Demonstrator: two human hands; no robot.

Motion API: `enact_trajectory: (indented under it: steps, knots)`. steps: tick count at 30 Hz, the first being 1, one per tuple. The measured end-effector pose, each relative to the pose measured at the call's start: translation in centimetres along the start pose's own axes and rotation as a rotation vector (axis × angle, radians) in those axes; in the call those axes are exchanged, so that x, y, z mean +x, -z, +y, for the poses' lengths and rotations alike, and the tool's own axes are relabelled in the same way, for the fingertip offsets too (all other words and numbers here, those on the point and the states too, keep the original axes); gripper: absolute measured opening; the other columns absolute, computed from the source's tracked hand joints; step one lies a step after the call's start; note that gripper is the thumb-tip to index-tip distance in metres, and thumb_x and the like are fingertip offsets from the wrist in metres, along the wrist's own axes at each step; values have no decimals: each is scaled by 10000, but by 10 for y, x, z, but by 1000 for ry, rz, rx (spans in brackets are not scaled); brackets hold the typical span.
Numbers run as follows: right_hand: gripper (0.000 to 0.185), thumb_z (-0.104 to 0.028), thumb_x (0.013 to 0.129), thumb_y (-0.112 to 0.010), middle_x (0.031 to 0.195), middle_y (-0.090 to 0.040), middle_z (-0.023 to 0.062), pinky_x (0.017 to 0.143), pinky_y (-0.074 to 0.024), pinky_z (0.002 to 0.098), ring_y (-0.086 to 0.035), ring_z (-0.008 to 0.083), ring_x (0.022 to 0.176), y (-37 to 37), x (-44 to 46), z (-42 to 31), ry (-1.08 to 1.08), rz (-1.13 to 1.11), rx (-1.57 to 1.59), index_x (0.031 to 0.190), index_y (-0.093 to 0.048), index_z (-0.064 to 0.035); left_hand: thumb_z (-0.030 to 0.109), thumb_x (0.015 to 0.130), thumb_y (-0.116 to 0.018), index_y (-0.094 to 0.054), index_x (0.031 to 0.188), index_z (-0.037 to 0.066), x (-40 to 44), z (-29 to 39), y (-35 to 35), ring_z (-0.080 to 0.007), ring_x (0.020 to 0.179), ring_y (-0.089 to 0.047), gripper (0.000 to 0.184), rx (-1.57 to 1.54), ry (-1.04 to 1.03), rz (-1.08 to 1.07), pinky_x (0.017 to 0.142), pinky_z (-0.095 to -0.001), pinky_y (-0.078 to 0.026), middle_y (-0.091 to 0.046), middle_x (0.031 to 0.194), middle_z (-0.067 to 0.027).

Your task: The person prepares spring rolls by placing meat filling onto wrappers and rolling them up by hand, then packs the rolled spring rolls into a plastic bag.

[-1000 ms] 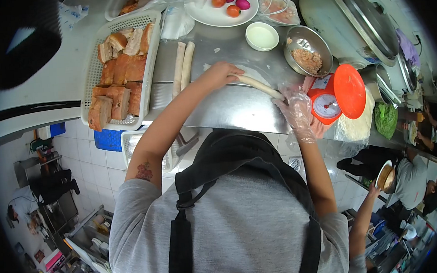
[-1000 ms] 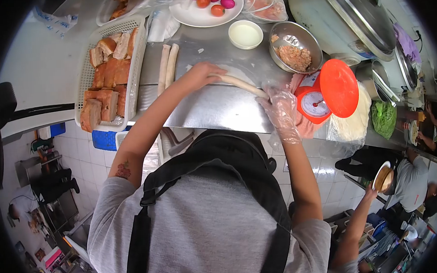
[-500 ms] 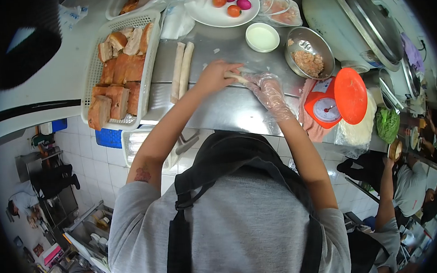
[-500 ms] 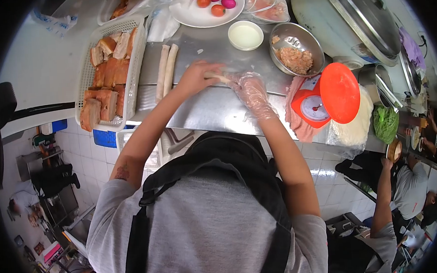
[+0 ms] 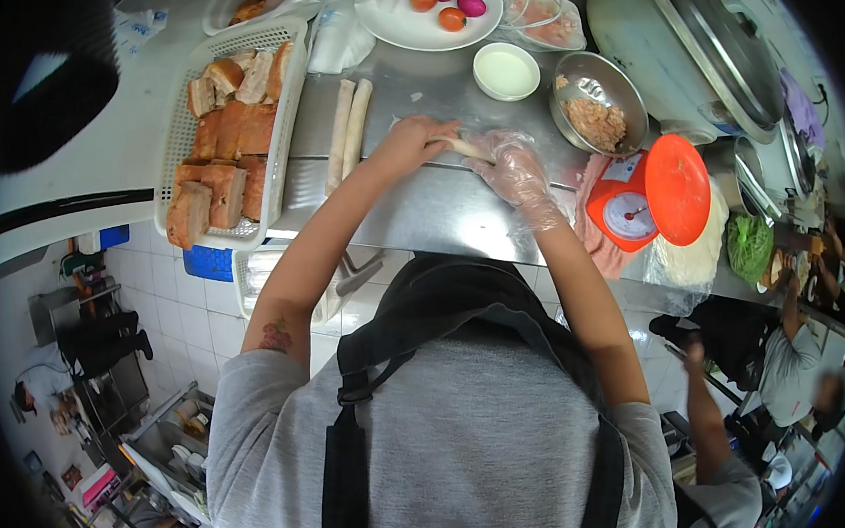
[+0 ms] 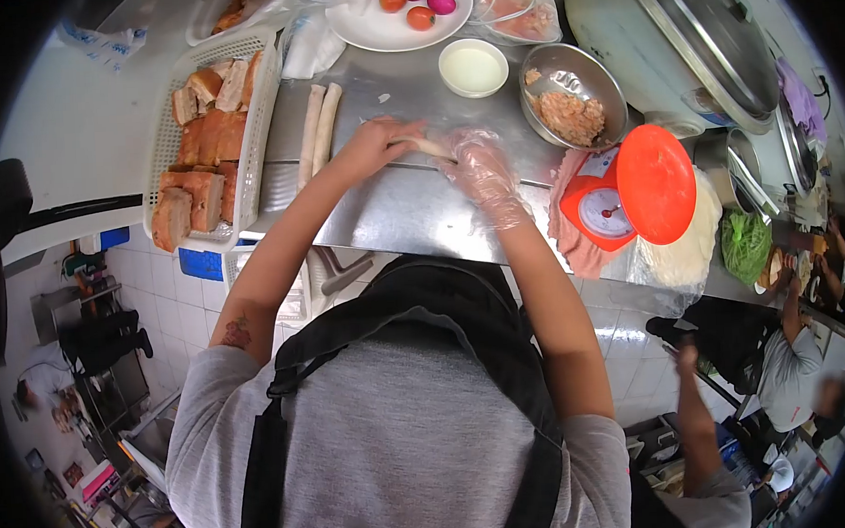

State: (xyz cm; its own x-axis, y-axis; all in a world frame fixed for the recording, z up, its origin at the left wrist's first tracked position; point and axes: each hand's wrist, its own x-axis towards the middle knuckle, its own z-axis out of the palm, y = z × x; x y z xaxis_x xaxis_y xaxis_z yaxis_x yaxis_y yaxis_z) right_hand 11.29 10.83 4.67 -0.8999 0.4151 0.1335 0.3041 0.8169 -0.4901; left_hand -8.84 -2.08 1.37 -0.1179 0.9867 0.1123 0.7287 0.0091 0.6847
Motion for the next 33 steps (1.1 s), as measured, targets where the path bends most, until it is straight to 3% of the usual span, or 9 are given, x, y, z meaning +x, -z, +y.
enact_trajectory:
  steps: [2,6,9,17,20,23,26,29,33]
  knots:
    - [422,-244,885,-727,1033,-722,136,889,-520,453,-666,353,982,-10,-6,6,78,62,-30,1297,-677,-167,193,918,-687,-643,1367,117,5,-4,1,-287,941,-641,458,-17,29,-47,921,-410,-500,-758,1096,-49]
    - [349,-240,900,-715,1048,-721,142,903,-519,459,-665,349,1001,-14,-7,13,-3,6,8,1241,-714,-168,189,877,-728,-628,1389,137,10,-3,3,-277,988,-656,524,-52,67,-63,950,-397,-491,-758,1093,-38]
    - [293,-250,914,-693,1056,-718,152,897,-515,466,-664,359,1002,-11,-6,16,-88,-34,93,1185,-738,-146,164,832,-767,-612,1412,149,2,8,1,-274,1029,-657,601,57,-39,104,972,-390,-484,-760,1099,-28]
    - [284,-275,970,-584,994,-704,196,859,-517,486,-661,382,977,-18,3,30,-196,-50,128,1159,-743,-134,144,799,-792,-593,1433,138,0,7,-5,-271,1043,-616,664,-54,32,133,992,-389,-480,-749,1138,-14]
    - [259,-212,944,-608,973,-702,197,841,-522,496,-669,382,956,-6,13,18,-151,-134,-151,1155,-740,-141,150,812,-780,-593,1432,134,4,1,-7,-275,1039,-615,648,-45,38,107,988,-394,-481,-748,1143,-11]
    - [250,-172,910,-645,914,-701,179,818,-527,495,-674,387,912,-25,12,28,54,103,-176,1142,-737,-146,155,825,-763,-599,1424,131,13,-4,-7,-280,1039,-618,621,-25,26,71,985,-408,-478,-749,1129,-27]
    - [266,-142,873,-677,928,-702,167,820,-530,493,-672,382,916,-19,8,8,180,206,34,1133,-735,-132,158,831,-754,-610,1410,128,16,-4,-5,-287,1065,-616,597,-4,25,34,997,-421,-464,-740,1138,-46]
    - [340,-242,887,-727,1097,-716,157,935,-515,461,-652,374,1039,-14,11,12,50,14,20,1207,-727,-125,147,821,-760,-614,1401,130,13,12,-3,-294,1109,-605,599,86,-5,99,1022,-426,-446,-721,1178,-53]
    - [278,-180,853,-697,1018,-720,170,861,-523,492,-667,380,964,-25,17,28,34,54,82,1116,-739,-98,105,804,-766,-601,1410,132,2,17,-16,-300,1154,-587,629,136,-36,238,1053,-426,-426,-695,1242,-31]
